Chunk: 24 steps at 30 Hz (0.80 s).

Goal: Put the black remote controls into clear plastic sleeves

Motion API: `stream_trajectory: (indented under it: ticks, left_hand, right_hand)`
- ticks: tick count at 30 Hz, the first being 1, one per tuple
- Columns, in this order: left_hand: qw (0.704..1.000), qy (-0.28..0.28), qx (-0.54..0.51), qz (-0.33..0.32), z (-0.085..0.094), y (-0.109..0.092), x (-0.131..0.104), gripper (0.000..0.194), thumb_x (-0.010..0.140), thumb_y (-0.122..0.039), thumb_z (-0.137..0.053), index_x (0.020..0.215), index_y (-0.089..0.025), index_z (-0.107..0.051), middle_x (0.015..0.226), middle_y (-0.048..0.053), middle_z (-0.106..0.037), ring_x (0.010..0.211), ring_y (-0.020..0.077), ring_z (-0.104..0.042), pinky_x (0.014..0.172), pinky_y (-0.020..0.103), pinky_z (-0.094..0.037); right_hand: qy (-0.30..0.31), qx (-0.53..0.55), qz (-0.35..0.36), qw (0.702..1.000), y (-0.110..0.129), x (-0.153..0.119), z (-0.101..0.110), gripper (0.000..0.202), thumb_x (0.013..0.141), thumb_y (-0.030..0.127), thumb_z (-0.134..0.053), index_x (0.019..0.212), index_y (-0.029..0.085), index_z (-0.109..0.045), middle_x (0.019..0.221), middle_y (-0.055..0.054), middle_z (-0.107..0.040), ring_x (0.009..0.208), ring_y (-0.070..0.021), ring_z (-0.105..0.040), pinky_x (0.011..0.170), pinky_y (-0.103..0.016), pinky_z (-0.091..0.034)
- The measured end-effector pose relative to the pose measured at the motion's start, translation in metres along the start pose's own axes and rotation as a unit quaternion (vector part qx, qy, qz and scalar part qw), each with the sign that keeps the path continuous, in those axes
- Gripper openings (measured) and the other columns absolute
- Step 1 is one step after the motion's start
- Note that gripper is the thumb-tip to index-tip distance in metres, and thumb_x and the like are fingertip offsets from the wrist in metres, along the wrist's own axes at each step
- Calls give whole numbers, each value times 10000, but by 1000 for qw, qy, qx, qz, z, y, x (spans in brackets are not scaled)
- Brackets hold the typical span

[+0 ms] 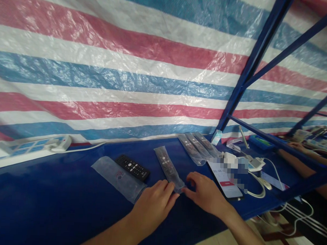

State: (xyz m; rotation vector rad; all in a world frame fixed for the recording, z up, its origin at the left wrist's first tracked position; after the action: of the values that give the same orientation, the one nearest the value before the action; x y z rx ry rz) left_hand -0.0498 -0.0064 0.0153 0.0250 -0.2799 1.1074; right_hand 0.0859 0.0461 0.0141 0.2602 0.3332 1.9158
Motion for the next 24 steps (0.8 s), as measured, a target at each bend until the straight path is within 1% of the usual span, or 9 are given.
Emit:
stream_trajectory:
  ticks: [3,5,8,10,12,15,18,21,24]
  left_hand:
    - [994,-81,70,16,16,25,-24,307,974,-336,-357,997,-193,-628,893,55,-678,779,201,-666,604,297,-545]
    - [986,-114,118,22,22,40,-38,367,985,-322,-304,931,-185,-640,848,60,-681,751,199,-667,570,287,-525]
    - [976,-142,161,25,26,54,-50,447,993,-303,-248,803,-191,-637,731,43,-660,667,183,-653,536,279,-495]
    - [972,-160,169,23,28,59,-53,477,995,-295,-233,741,-198,-624,677,30,-644,621,167,-636,529,270,-476]
    - [971,-169,166,24,28,62,-54,482,997,-293,-234,722,-203,-620,662,21,-641,604,152,-626,533,260,-463]
    - [974,-169,147,30,25,67,-56,475,997,-292,-239,729,-206,-622,676,20,-647,616,143,-624,549,247,-456]
    - [977,-161,133,36,18,71,-58,445,993,-292,-260,745,-204,-619,699,26,-652,638,151,-631,569,248,-464]
    - [981,-133,133,55,8,75,-60,369,981,-311,-315,809,-202,-623,759,33,-672,664,161,-646,558,246,-468]
    - [983,-91,130,92,1,79,-61,265,952,-327,-401,868,-203,-619,822,40,-688,719,179,-663,574,250,-486]
  right_hand:
    - [-21,39,11,999,3,-10,16,178,875,329,-545,984,208,-618,880,-25,-667,777,-162,-619,681,-264,-417]
    - [-40,-3,2,999,15,-6,19,233,920,362,-490,991,188,-628,899,-54,-680,814,-185,-638,704,-282,-432]
    - [-39,-113,-8,993,41,10,11,386,922,474,-482,974,136,-659,952,-133,-692,908,-256,-653,739,-324,-450]
    - [-18,-152,-6,988,55,24,1,477,883,550,-517,949,108,-683,931,-162,-701,926,-292,-658,747,-345,-463]
    - [1,-168,-4,986,62,36,-7,488,860,557,-546,920,99,-703,907,-166,-711,911,-302,-668,739,-351,-472]
    - [-3,-174,-20,985,55,51,-10,419,845,495,-573,898,106,-720,909,-160,-722,884,-293,-681,708,-339,-480]
    - [-41,-181,-58,981,35,65,-5,402,837,478,-569,897,113,-725,906,-156,-726,872,-285,-688,688,-326,-482]
    - [-68,-191,-92,975,13,79,3,415,868,468,-530,905,102,-722,894,-177,-721,873,-289,-687,692,-330,-482]
    - [-83,-200,-108,970,2,90,10,418,906,434,-493,942,74,-702,940,-208,-700,911,-299,-673,716,-343,-483]
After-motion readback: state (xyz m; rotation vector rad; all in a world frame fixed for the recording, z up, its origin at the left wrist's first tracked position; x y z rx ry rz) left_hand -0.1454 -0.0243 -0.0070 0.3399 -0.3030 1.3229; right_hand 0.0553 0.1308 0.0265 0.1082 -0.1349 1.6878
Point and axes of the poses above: each hand's wrist, its own x-axis towards the middle knuckle, its own z-axis out of the back of the hand, y = z × x, the point moved 7 cm from there along x, towards the middle knuckle
